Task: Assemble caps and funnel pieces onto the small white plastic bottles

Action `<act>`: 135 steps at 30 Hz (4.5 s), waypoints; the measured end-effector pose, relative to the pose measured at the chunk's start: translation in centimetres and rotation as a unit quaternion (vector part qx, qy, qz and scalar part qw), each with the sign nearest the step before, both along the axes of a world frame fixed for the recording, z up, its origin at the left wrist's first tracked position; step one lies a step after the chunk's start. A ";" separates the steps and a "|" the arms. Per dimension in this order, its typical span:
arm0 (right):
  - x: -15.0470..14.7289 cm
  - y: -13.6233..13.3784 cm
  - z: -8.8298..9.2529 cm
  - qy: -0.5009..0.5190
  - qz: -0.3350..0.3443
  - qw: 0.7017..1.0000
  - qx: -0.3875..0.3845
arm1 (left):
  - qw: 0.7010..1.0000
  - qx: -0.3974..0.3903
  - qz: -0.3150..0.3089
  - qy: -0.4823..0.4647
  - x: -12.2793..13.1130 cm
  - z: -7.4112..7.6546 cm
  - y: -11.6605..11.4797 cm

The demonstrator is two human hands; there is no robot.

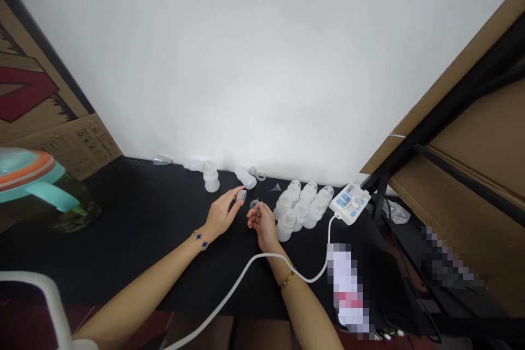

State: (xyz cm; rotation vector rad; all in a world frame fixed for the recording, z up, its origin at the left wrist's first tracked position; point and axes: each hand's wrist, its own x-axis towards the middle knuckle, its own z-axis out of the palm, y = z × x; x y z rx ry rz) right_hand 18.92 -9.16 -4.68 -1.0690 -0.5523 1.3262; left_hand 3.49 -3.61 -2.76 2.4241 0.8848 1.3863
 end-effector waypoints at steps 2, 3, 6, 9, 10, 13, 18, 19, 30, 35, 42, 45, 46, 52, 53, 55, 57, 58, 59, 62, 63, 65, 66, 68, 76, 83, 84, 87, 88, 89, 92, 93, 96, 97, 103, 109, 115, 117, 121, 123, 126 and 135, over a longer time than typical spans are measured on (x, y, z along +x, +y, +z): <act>0.1 0.0 0.0 -0.001 0.002 1.000 -0.001 | 1.000 -0.007 -0.001 0.003 0.0 -0.2 0.1; 0.1 0.0 0.0 -0.002 0.003 1.000 -0.003 | 1.000 -0.010 -0.002 0.002 0.1 -0.3 0.1; 0.0 0.1 -0.2 -0.010 0.002 1.000 -0.004 | 1.000 -0.019 -0.009 -0.003 0.2 -0.5 0.1; -0.1 0.1 -0.3 -0.017 -0.009 1.000 -0.007 | 1.000 -0.022 -0.012 -0.007 0.3 -0.6 0.1; -0.2 0.1 -0.3 -0.019 -0.014 1.000 -0.009 | 1.000 -0.021 -0.011 -0.008 0.3 -0.5 0.0; -0.3 0.1 -0.2 -0.029 -0.030 0.999 -0.013 | 1.000 -0.013 -0.005 -0.004 0.4 -0.4 -0.1; -0.4 0.0 0.2 -0.037 -0.044 0.998 -0.005 | 1.000 0.006 0.000 0.002 0.5 -0.2 -0.2; -0.4 -0.1 0.2 -0.036 -0.044 0.998 -0.004 | 1.000 0.008 0.000 0.001 0.5 -0.2 -0.2; -0.3 0.0 -0.1 -0.038 -0.055 0.998 -0.010 | 1.000 0.019 0.009 0.008 0.7 -0.4 -0.2; -0.3 0.0 0.0 -0.058 -0.054 0.997 0.006 | 1.000 0.000 0.003 0.006 0.7 -0.4 -0.1; -0.3 0.0 0.0 -0.094 -0.045 0.994 0.026 | 1.000 -0.004 -0.016 0.004 0.8 -0.8 0.1; -0.5 0.0 0.0 -0.101 -0.041 0.993 0.033 | 1.000 -0.009 -0.017 0.010 0.8 -0.8 0.0; -0.5 -0.1 0.1 -0.105 -0.039 0.993 0.036 | 1.000 -0.012 -0.018 0.012 0.8 -0.8 0.0; -0.8 -0.3 0.5 -0.114 -0.045 0.991 0.049 | 0.999 -0.014 -0.022 0.018 0.9 -0.7 -0.1; -0.7 -0.3 0.5 -0.114 -0.048 0.991 0.049 | 0.999 -0.013 -0.023 0.020 0.9 -0.7 -0.1; -0.7 -0.4 0.6 -0.107 -0.053 0.992 0.047 | 0.999 -0.012 -0.025 0.024 1.0 -0.7 -0.1; -0.6 -0.4 0.5 -0.093 -0.050 0.993 0.048 | 0.999 -0.010 -0.027 0.026 1.0 -0.7 -0.1; -0.5 -0.4 0.5 -0.086 -0.046 0.994 0.049 | 0.999 -0.010 -0.027 0.026 1.0 -0.8 -0.1; -0.4 -0.4 0.4 -0.079 -0.042 0.995 0.050 | 0.999 -0.011 -0.026 0.026 1.1 -0.9 -0.1; -0.3 -0.3 0.4 -0.066 -0.038 0.996 0.047 | 0.999 -0.012 -0.020 0.025 1.1 -1.1 0.0; -0.3 -0.3 0.4 -0.063 -0.040 0.996 0.045 | 0.999 -0.012 -0.018 0.025 1.1 -1.2 0.0; -0.3 -0.2 0.5 -0.058 -0.044 0.997 0.040 | 0.999 -0.012 -0.013 0.026 1.1 -1.2 0.1; -0.3 -0.2 0.6 -0.055 -0.045 0.997 0.039 | 0.999 -0.013 -0.012 0.028 1.1 -1.2 0.1; -0.4 -0.2 0.6 -0.050 -0.045 0.997 0.040 | 0.999 -0.017 -0.010 0.032 1.1 -1.1 0.1; -0.8 -0.4 0.8 -0.049 -0.046 0.996 0.051 | 0.997 -0.027 -0.017 0.071 1.2 -0.9 -0.1; -0.9 -0.5 1.0 -0.074 -0.048 0.995 0.051 | 0.997 -0.019 -0.022 0.073 1.1 -0.9 -0.1; -0.9 -0.5 1.0 -0.075 -0.048 0.995 0.052 | 0.997 -0.016 -0.022 0.074 1.1 -0.9 -0.1; -0.9 -0.6 1.2 -0.080 -0.043 0.995 0.051 | 0.996 -0.012 -0.022 0.080 1.1 -0.7 -0.2; -0.9 -0.6 1.2 -0.081 -0.041 0.995 0.050 | 0.996 -0.011 -0.022 0.082 1.0 -0.7 -0.2; -0.9 -0.6 1.3 -0.081 -0.040 0.995 0.049 | 0.996 -0.009 -0.023 0.082 1.0 -0.7 -0.2; -0.8 -0.7 1.2 -0.082 -0.041 0.995 0.046 | 0.997 -0.001 -0.022 0.079 1.0 -0.8 -0.2; -0.8 -0.6 1.2 -0.080 -0.041 0.995 0.045 | 0.997 0.002 -0.020 0.078 1.0 -0.9 -0.2; -0.6 -0.6 0.9 -0.067 -0.036 0.996 0.040 | 0.997 0.005 -0.016 0.077 1.0 -0.9 -0.3; -0.6 -0.6 0.8 -0.060 -0.032 0.997 0.034 | 0.997 0.004 -0.016 0.076 1.0 -0.9 -0.3; -0.4 -0.8 0.9 -0.024 -0.023 0.999 0.011 | 0.998 0.003 -0.019 0.059 1.0 -0.4 -0.5; -0.4 -0.9 1.4 0.003 -0.014 1.000 -0.009 | 0.998 -0.048 -0.036 0.036 0.8 0.1 -0.6; -0.4 -0.7 1.4 0.004 -0.018 1.000 -0.002 | 0.985 -0.163 -0.061 -0.011 0.9 0.0 -0.3; -0.4 -0.7 1.5 -0.004 -0.016 1.000 0.007 | 0.968 -0.228 -0.093 -0.052 1.0 0.0 -0.1; -0.3 -0.8 1.8 -0.006 -0.017 1.000 0.018 | 0.895 -0.391 -0.157 -0.146 1.0 0.3 0.5; -0.3 -0.8 1.9 0.001 -0.020 1.000 0.016 | 0.860 -0.441 -0.184 -0.179 1.0 0.4 0.7; -0.3 -0.9 2.1 0.002 -0.007 1.000 0.016 | 0.821 -0.485 -0.211 -0.216 0.9 0.6 1.0; -0.3 -0.8 2.2 0.001 -0.023 1.000 0.008 | 0.771 -0.541 -0.206 -0.265 1.0 -0.2 1.7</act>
